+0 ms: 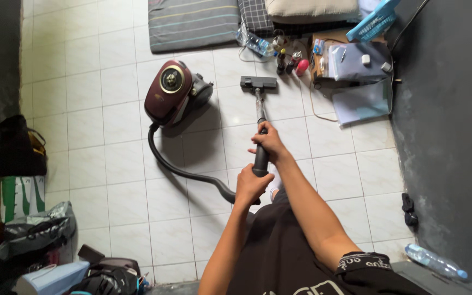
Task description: The person vacuums a tiled floor and a striped mat using a canister vacuum cleaner. The person moves the vacuum wand back and forth across the floor and mat, maneuvering around scattered items.
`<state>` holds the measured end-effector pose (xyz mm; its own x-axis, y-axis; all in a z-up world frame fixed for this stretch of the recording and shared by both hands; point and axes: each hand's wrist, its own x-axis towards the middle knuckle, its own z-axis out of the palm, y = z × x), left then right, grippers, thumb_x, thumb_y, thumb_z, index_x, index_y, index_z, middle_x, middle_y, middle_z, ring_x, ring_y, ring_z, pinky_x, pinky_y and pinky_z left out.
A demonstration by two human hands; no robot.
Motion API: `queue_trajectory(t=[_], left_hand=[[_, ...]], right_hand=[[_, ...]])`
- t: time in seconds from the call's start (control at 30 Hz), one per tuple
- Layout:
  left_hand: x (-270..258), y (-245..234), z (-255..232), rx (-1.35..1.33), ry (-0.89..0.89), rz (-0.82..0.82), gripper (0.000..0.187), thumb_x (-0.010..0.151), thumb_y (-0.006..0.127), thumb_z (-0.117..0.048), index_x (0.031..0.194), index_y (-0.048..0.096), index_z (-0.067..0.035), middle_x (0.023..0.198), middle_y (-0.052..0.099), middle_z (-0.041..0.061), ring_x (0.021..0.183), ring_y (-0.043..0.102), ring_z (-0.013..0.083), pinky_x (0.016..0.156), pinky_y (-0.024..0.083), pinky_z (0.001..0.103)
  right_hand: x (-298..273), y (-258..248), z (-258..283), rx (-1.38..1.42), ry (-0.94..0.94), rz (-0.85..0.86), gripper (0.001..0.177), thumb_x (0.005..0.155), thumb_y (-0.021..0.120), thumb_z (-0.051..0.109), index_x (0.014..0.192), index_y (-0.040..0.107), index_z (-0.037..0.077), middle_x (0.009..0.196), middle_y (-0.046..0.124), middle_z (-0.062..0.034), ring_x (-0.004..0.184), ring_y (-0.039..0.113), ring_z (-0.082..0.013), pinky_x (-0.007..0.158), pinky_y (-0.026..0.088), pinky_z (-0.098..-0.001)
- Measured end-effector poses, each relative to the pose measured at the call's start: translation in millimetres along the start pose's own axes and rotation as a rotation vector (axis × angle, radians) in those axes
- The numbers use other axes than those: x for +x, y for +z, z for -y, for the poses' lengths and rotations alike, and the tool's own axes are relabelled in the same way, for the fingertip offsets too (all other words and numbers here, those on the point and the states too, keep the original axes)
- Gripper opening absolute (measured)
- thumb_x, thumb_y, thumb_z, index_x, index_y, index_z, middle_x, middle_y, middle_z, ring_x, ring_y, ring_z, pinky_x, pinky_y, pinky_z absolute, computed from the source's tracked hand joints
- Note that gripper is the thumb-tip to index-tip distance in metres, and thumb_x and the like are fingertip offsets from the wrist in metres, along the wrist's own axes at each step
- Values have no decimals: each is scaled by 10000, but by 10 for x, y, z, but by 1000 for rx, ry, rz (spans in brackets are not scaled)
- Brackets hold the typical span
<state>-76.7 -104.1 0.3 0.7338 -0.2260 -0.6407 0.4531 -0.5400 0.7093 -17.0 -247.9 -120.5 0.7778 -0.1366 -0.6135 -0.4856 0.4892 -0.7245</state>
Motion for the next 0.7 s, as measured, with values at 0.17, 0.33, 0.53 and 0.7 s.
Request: queue_trajectory(t=[0.17,0.33,0.53,0.7], left_hand=[[351,128,-242,3,-1,-7,343,679,747,-291,844,611,-23,621,686,102,534,686,186,522,563,347],[656,249,-518,55,-8,-10,344,675,742,-293,844,616,-22,645,693,104,556,698,197,538,572,360],[882,388,-657,81,-10,-30,366,662,748,-300,844,614,-12,655,691,115,569,699,221,552,572,378],[879,407,-627,56,12,-34,372,659,751,-295,841,611,-3,648,687,114,558,690,214,552,568,370]], right_hand=[[264,-114,298,-10,20,-4,320,800,635,-76,963,469,144,890,518,-31,751,574,-138,727,664,-516],[508,-262,577,18,30,-19,319,796,632,-78,960,469,142,896,515,-25,749,571,-134,727,665,-519],[667,-382,770,-6,40,-30,322,791,625,-83,954,463,143,886,514,-20,746,567,-140,715,659,-517],[649,-375,804,-42,47,-33,316,793,624,-81,952,463,139,874,514,-27,753,574,-141,713,657,-514]])
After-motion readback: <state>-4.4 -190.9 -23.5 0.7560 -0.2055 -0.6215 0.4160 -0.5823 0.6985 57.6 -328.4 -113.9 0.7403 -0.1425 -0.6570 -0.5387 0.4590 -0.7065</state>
